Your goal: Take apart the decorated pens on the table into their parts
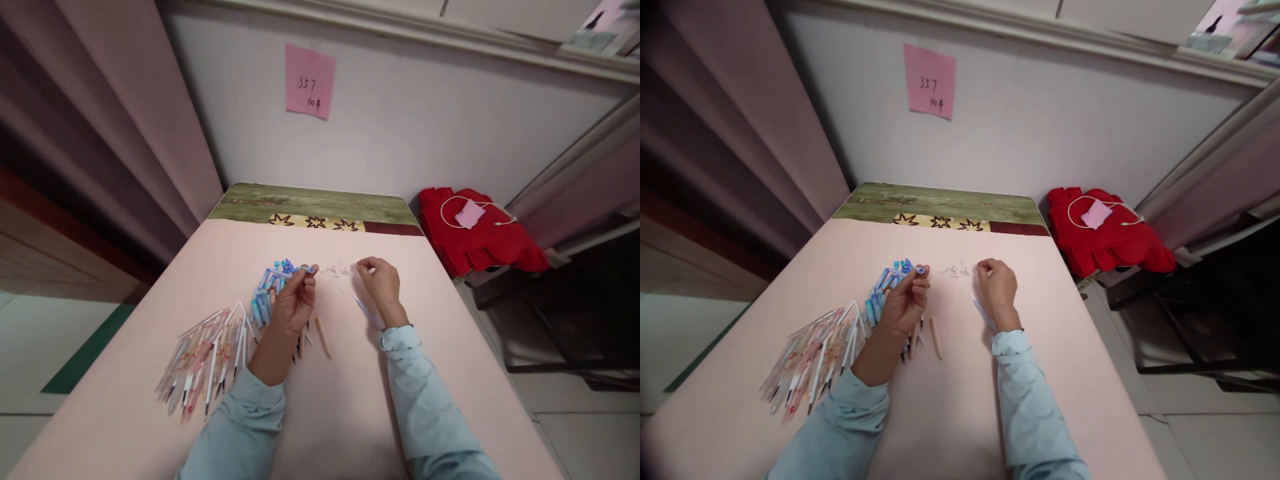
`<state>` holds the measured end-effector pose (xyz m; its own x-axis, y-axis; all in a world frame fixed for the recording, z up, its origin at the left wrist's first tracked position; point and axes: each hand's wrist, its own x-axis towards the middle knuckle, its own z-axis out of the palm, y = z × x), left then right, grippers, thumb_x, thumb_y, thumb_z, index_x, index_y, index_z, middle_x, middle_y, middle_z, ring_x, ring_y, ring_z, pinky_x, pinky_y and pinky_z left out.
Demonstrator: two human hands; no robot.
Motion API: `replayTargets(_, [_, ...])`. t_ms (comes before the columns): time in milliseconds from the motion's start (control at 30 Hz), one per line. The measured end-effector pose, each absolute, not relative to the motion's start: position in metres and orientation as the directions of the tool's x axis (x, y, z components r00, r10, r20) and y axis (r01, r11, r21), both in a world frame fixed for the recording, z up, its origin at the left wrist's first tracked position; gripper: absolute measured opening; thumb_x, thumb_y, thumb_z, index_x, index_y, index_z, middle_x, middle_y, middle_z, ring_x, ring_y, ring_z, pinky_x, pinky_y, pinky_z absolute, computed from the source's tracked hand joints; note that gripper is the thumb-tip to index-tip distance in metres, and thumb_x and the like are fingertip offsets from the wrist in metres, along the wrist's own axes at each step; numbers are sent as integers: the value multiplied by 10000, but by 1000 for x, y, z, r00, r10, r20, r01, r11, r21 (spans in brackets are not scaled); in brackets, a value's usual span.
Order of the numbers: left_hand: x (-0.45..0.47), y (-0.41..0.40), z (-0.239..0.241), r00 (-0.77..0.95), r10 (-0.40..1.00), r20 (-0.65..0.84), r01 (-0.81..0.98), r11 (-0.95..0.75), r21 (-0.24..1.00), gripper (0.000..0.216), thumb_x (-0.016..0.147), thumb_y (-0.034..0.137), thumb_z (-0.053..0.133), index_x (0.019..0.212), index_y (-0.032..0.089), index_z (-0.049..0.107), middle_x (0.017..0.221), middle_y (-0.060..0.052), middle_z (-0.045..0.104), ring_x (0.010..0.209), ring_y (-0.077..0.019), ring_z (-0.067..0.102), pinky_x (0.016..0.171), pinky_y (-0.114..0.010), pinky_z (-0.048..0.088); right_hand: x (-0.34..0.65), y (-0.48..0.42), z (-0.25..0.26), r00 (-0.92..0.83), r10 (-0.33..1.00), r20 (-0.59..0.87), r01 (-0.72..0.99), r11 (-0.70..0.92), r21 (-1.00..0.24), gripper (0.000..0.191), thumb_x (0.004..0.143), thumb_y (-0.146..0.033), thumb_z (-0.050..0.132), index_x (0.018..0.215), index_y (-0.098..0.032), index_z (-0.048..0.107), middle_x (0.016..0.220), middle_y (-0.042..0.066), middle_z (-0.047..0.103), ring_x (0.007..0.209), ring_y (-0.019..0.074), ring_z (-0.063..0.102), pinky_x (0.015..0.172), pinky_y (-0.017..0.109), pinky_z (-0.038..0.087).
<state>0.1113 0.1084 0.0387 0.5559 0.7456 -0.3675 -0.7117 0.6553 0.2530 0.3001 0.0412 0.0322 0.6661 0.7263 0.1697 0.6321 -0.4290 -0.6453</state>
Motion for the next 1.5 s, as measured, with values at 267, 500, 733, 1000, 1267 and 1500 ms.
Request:
replayTargets(267, [106, 119, 34, 531, 773, -347, -748, 620, 238, 220, 992, 107, 406, 906, 87, 608, 865, -81, 667, 563, -33, 585, 486, -95, 513, 299, 67, 32, 650, 756, 68, 674, -534, -510, 212, 832, -271, 547, 828, -253, 758, 845, 18, 742, 759, 170, 620, 623, 253, 364])
replayTargets(500, [108, 122, 33, 518, 770, -372, -753, 617, 230, 210, 984, 101, 424, 903, 88, 617, 838, -70, 645, 564, -29, 560, 478, -87, 489, 315, 59, 37, 635, 769, -71, 666, -591, -455, 173, 784, -273, 593, 739, -244, 757, 769, 34, 738, 720, 170, 629, 595, 246, 355])
replayTargets(733, [110, 124, 32, 516, 772, -371, -736, 621, 270, 227, 983, 88, 408, 898, 87, 618, 843, -64, 636, 564, -26, 546, 488, -90, 497, 309, 64, 34, 600, 792, -114, 673, -577, -463, 83, 722, -284, 666, 755, -260, 738, 778, -12, 734, 756, 158, 636, 603, 243, 355])
replayTargets(1000, [111, 124, 33, 503, 777, -378, -728, 616, 299, 189, 969, 84, 440, 901, 89, 616, 849, -62, 630, 575, -29, 554, 497, -96, 499, 296, 66, 33, 604, 796, -43, 723, -570, -389, 178, 777, -215, 573, 735, -249, 743, 759, 36, 731, 746, 182, 632, 600, 261, 350])
replayTargets(1267, [111, 125, 32, 504, 779, -373, -723, 617, 311, 150, 940, 70, 492, 885, 93, 629, 843, -59, 639, 583, -33, 561, 498, -95, 498, 292, 68, 35, 597, 797, -93, 748, -594, -296, 185, 780, -184, 577, 783, -214, 759, 804, 95, 739, 784, 212, 671, 629, 267, 401])
replayTargets(1500, [109, 125, 31, 502, 783, -368, -728, 612, 309, 148, 935, 71, 504, 886, 92, 642, 838, -63, 642, 588, -37, 560, 511, -96, 500, 292, 68, 39, 600, 784, -159, 745, -620, -247, 187, 787, -201, 585, 835, -170, 763, 858, 146, 738, 822, 248, 692, 661, 295, 446])
